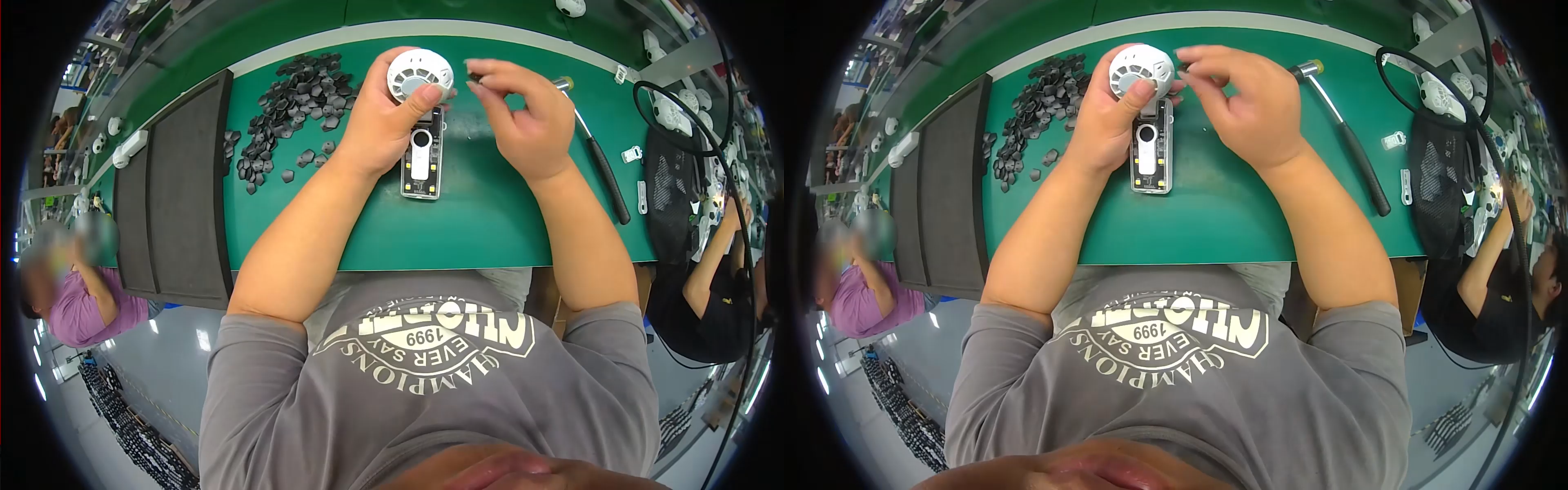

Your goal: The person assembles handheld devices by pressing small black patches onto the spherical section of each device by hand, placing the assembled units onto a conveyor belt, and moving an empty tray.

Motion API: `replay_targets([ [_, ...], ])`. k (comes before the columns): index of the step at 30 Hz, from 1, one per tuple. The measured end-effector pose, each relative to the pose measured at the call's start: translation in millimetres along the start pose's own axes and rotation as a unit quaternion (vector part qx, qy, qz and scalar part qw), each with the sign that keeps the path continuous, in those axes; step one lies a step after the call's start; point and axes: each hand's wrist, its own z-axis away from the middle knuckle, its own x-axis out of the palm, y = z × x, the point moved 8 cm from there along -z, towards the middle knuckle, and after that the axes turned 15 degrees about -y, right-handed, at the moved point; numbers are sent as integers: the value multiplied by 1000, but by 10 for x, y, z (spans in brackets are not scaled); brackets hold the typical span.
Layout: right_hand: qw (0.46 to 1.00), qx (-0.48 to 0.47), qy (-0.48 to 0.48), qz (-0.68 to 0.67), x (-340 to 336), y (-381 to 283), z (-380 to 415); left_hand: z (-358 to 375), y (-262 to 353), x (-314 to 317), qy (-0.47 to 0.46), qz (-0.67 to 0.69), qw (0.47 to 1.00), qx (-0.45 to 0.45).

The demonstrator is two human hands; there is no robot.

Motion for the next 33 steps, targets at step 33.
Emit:
replay_targets([
  [33, 839, 166, -187, -484, 751, 285, 117, 79, 39, 149, -51, 14, 998, -36],
])
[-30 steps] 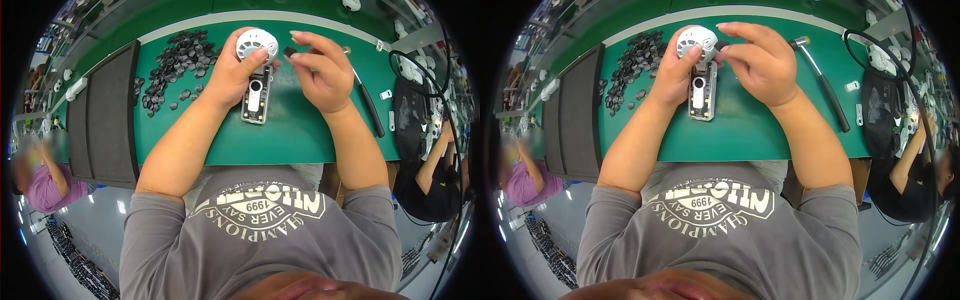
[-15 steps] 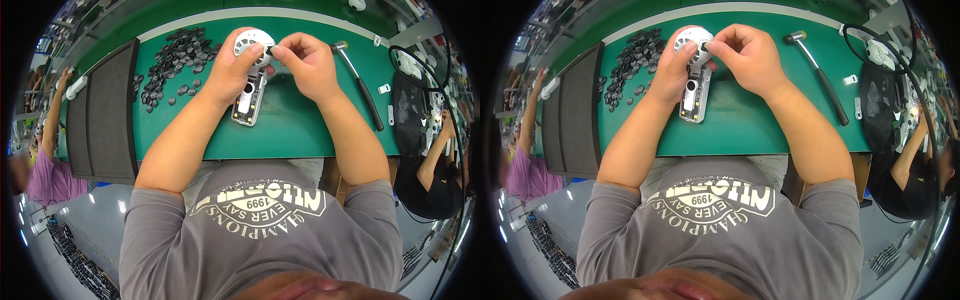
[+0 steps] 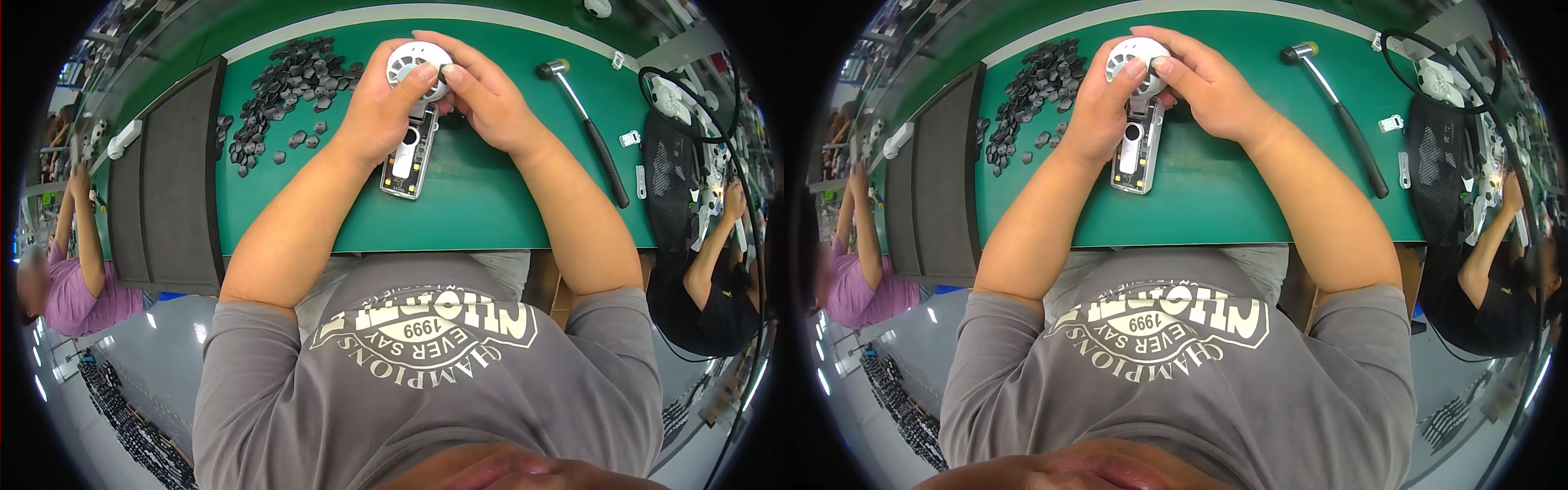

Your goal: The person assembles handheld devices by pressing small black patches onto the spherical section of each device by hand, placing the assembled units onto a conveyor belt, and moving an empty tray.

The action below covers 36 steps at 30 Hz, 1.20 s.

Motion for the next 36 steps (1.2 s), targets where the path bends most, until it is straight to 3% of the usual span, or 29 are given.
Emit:
replay_targets([
  [8, 998, 8, -23, -66, 38, 26, -4, -7, 24, -11, -3, 2, 1000, 3],
  [18, 1000, 9, -17, 2, 72, -102, 5, -3, 37, -52, -21, -15, 1000, -3],
  [34, 998, -51, -19, -42, 21, -130, -32, 38, 246, 85, -22, -103, 991, 88],
  [36, 997, -56, -18, -54, -9, -123, -46, 27, 309, -18, 63, -81, 990, 92],
])
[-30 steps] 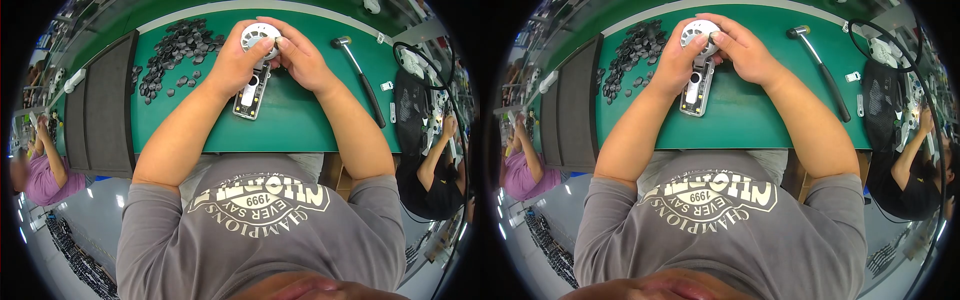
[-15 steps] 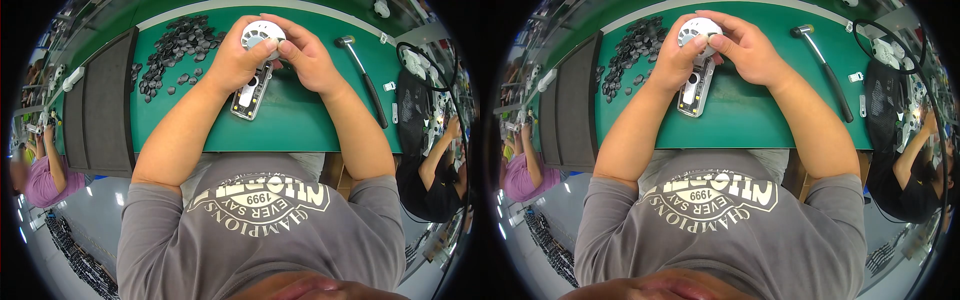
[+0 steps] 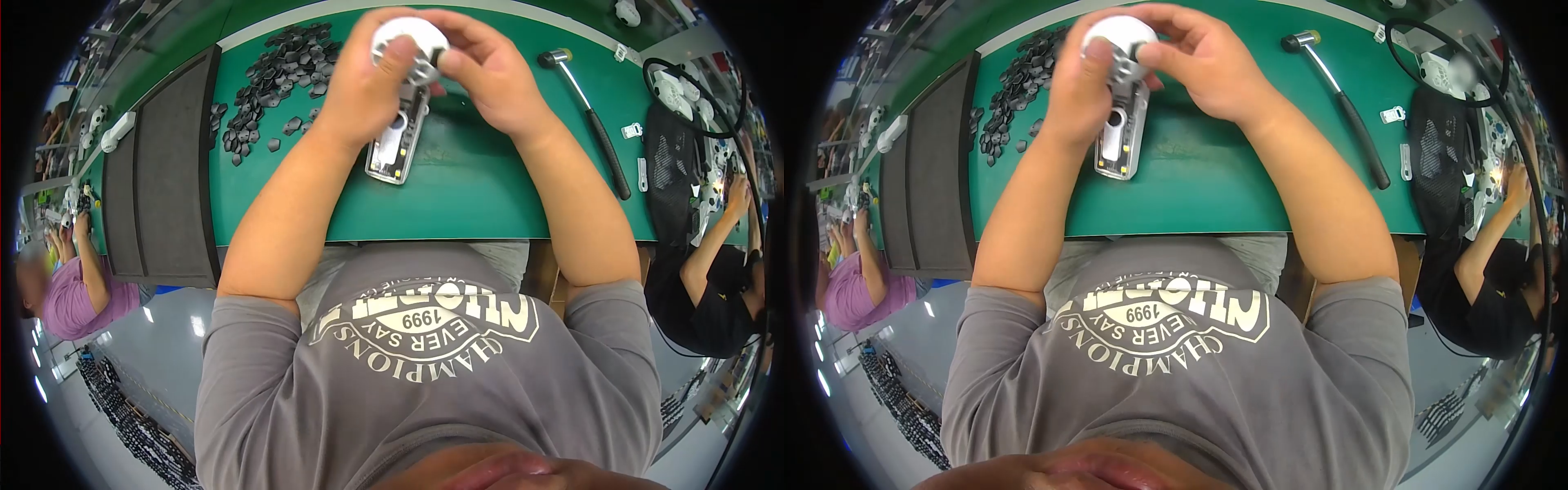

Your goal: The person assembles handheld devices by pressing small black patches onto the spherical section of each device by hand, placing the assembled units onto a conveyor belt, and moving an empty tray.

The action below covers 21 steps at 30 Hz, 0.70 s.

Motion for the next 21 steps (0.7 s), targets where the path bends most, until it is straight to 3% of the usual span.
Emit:
replay_targets([
  [3, 945, 84, 173, 264, -372, 6, 37, -8, 19, -257, 85, 47, 995, -23],
  [4, 945, 82, 176, 264, -389, 11, 51, -6, -9, -405, 128, 91, 987, -40],
  [5, 908, 141, 147, 365, -381, 57, 55, 4, -62, -503, 172, 134, 974, -56],
  [7, 795, 253, 75, 546, -332, 194, 70, -1, -99, -534, 178, 133, 973, -58],
  [11, 747, 218, 61, 624, -210, 198, -26, 1, -118, -555, 175, 116, 975, -68],
  [14, 768, 239, 48, 592, -251, 181, 12, 32, -223, -548, 149, 100, 980, -91],
  [17, 783, 265, 32, 562, -271, 136, 37, 36, -337, -499, 43, 67, 983, -162],
  [21, 791, 308, 14, 528, -245, 94, 94, 21, -331, -370, 43, 65, 986, -149],
])
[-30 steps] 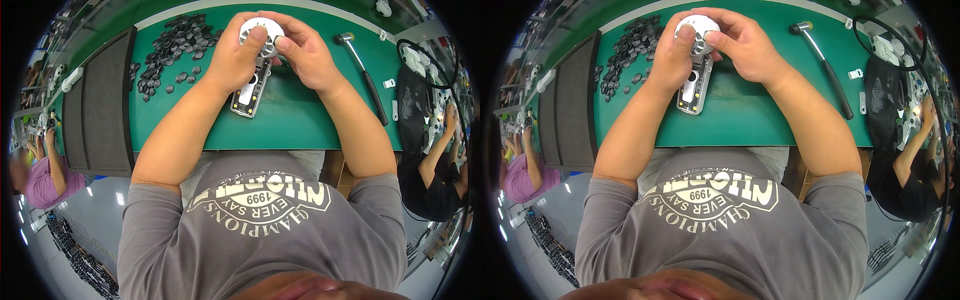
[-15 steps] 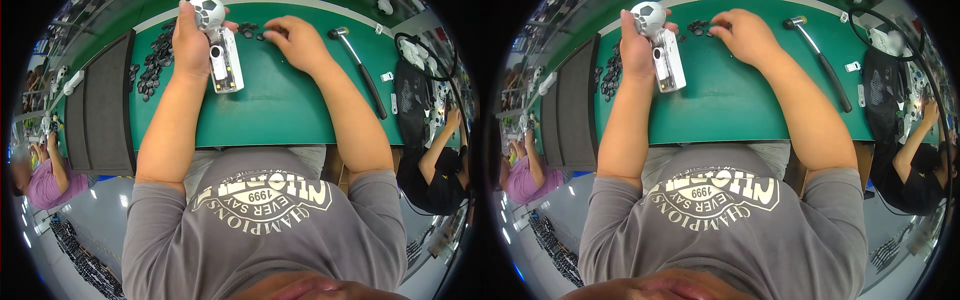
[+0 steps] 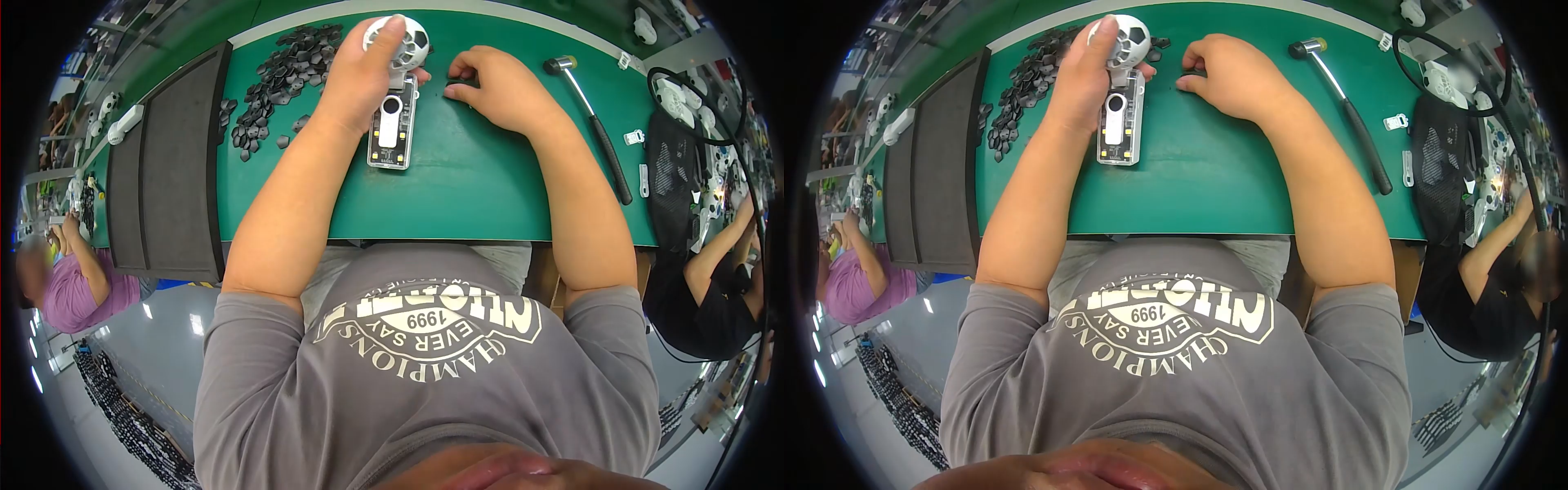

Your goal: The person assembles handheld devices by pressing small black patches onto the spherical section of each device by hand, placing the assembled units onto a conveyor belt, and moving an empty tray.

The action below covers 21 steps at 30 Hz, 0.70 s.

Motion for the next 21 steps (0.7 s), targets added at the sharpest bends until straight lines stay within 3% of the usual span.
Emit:
replay_targets([
  [8, 1000, -1, -11, 2, 11, 2, 15, -37, 44, 36, -3, -142, 989, 31],
  [10, 999, -27, 36, -13, -2, -9, 37, -53, 36, 4, -1, -138, 990, 28],
  [15, 998, -63, -6, 7, 31, -74, 24, -58, 7, -23, -2, -121, 993, 13],
  [18, 950, -252, 150, 107, -195, -430, 259, -54, 5, -27, -8, -99, 995, 5],
  [19, 950, -253, 148, 109, -216, -446, 282, -50, 0, -23, -14, -84, 996, 0],
  [21, 887, -345, 276, 134, -408, -627, 577, -54, -6, -19, -18, -66, 998, -1],
])
